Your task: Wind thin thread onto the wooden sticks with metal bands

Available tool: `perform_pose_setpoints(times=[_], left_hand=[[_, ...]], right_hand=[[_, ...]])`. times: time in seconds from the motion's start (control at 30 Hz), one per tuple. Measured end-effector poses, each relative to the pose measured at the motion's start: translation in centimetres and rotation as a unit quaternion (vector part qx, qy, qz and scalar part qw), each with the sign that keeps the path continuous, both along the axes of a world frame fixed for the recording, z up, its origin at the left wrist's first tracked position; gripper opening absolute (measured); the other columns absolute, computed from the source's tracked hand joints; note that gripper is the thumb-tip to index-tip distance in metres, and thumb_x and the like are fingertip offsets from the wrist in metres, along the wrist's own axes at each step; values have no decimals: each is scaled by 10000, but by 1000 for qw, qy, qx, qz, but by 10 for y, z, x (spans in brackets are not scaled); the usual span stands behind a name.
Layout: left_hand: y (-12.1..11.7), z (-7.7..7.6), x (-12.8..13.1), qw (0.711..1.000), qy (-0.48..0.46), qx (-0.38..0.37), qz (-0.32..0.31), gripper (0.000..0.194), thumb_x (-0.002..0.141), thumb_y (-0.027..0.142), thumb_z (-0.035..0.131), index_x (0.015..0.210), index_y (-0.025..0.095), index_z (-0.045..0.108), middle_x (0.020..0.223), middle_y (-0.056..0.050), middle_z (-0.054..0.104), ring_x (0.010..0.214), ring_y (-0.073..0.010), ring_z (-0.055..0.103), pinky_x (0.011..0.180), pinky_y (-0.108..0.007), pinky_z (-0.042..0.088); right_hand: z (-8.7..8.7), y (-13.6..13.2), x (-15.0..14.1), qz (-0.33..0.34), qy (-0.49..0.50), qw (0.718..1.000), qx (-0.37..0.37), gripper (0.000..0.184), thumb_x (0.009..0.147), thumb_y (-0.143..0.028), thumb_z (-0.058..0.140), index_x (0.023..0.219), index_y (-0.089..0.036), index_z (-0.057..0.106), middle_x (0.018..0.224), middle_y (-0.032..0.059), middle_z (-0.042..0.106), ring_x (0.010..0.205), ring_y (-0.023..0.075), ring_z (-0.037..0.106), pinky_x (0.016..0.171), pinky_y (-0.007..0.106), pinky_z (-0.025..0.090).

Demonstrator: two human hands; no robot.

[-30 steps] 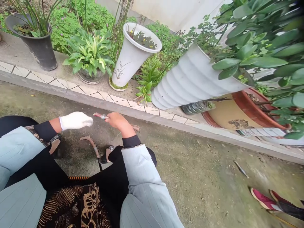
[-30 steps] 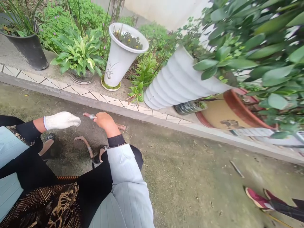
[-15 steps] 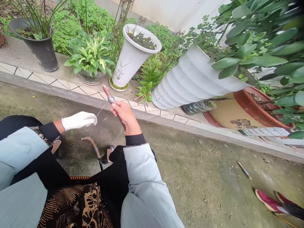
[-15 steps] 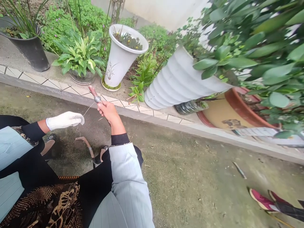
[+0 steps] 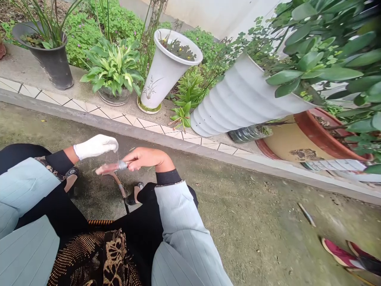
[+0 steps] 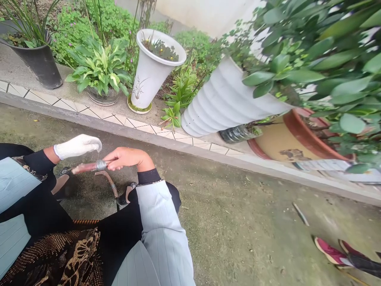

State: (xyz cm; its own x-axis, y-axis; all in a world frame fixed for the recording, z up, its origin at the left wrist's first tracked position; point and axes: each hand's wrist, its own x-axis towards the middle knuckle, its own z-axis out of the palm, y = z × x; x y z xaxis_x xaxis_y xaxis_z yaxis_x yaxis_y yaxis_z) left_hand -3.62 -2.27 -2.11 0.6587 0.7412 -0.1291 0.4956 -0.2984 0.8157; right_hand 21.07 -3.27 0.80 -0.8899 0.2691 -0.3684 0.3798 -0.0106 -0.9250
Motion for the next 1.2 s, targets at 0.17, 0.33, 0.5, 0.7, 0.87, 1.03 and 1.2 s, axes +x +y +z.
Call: perform_pose_setpoints(times=[0.17,0.33,0.5,0.7,0.87,1.03,1.2], left_hand=[[-4,3,6,994,-61,-87,-3,367,912,461,460,880,134,625,799,-36,629,609,-97,478,567,-208,394],[-10,6,11,997,21,-51,-58,367,944,415,424,905,131,654,827,-24,644,691,-112,504,672,-220,407],[-11,3,10,994,48,-10,-98,338,943,355,410,856,131,648,860,-28,666,782,-134,553,776,-222,412],[0,-2,2,991,88,54,-83,385,923,424,398,861,145,655,825,-17,667,713,-131,541,713,-228,405],[7,0,-2,994,100,51,-20,353,880,423,434,884,164,673,843,-13,679,751,-146,577,727,-236,424],[3,-4,1,997,-18,-43,55,394,907,451,415,978,135,640,684,-16,590,584,-123,504,556,-221,403],[-8,-2,10,999,35,-6,-8,399,941,437,383,1020,154,652,663,-3,591,566,-117,503,558,-217,385]], right_hand=[[-3,8,10,-403,114,906,53,266,808,-412,612,767,-161,534,689,-29,520,539,59,407,518,200,328],[-13,16,8,-420,-147,875,190,156,858,-300,526,806,-167,588,708,5,581,596,104,478,580,229,362],[-10,10,-2,-238,-388,828,328,262,903,-321,500,992,-171,696,966,114,708,827,199,597,656,288,336],[-5,3,-9,-27,-390,882,263,188,844,-262,576,884,-152,724,844,86,700,691,148,554,585,279,292],[-3,-1,0,16,-180,975,131,134,822,-254,568,813,-159,663,669,-22,571,596,88,473,568,228,309],[-5,5,9,-266,35,961,63,228,798,-388,604,839,-164,593,696,-35,528,572,72,437,554,209,346],[-13,17,17,-463,-45,873,145,165,824,-324,564,825,-161,587,666,-33,516,546,75,423,550,213,341]])
